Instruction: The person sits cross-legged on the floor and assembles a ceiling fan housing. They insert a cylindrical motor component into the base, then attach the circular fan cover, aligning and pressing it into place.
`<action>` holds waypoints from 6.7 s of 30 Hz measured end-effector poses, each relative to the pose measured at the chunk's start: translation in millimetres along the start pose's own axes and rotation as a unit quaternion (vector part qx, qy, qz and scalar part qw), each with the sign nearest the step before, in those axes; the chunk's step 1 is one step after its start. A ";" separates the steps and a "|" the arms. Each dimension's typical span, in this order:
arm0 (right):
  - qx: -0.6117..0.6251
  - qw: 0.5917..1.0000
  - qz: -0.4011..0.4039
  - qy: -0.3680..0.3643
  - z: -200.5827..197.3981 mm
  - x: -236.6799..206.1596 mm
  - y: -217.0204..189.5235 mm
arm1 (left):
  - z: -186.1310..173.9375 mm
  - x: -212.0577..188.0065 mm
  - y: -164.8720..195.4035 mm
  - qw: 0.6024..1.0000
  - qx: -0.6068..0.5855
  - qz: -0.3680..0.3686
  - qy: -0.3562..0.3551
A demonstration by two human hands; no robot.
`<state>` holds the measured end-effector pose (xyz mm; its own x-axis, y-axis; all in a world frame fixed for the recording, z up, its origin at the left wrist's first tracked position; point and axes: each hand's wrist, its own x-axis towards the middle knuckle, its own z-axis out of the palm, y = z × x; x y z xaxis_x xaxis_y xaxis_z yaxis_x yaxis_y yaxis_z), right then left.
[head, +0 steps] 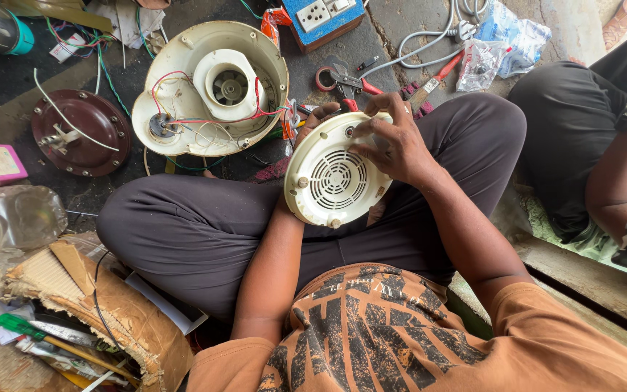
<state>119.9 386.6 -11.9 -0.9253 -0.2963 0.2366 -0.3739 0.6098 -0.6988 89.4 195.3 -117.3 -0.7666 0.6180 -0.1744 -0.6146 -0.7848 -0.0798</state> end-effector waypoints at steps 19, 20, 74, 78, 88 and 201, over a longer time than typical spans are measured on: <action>0.008 1.000 0.021 -0.018 -1.8 3.7 -1.5 | 10.4 -1.7 0.0 0.999 0.031 0.027 0.007; 0.012 1.000 0.018 -0.013 -1.7 3.4 -2.9 | 9.5 -1.4 0.1 0.999 0.027 0.028 0.005; 0.006 0.999 -0.013 0.035 2.3 13.6 7.6 | 3.4 -16.5 1.6 0.992 0.121 0.039 0.006; 0.014 0.999 -0.019 0.038 1.5 13.8 7.5 | 0.4 -5.0 3.6 0.995 0.095 0.023 -0.014; 0.015 0.999 -0.006 0.037 1.3 12.9 8.1 | 40.5 -28.7 0.3 0.977 0.210 0.028 0.008; 0.049 0.997 0.027 0.045 -2.7 10.9 13.0 | 52.6 -22.2 -1.3 0.984 0.174 0.009 -0.017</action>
<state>104.8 393.3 -16.6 -0.9477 -0.1954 0.2524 -0.3189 0.5468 -0.7742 97.4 184.9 -61.7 -0.7804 0.6095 -0.1396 -0.6225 -0.7360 0.2660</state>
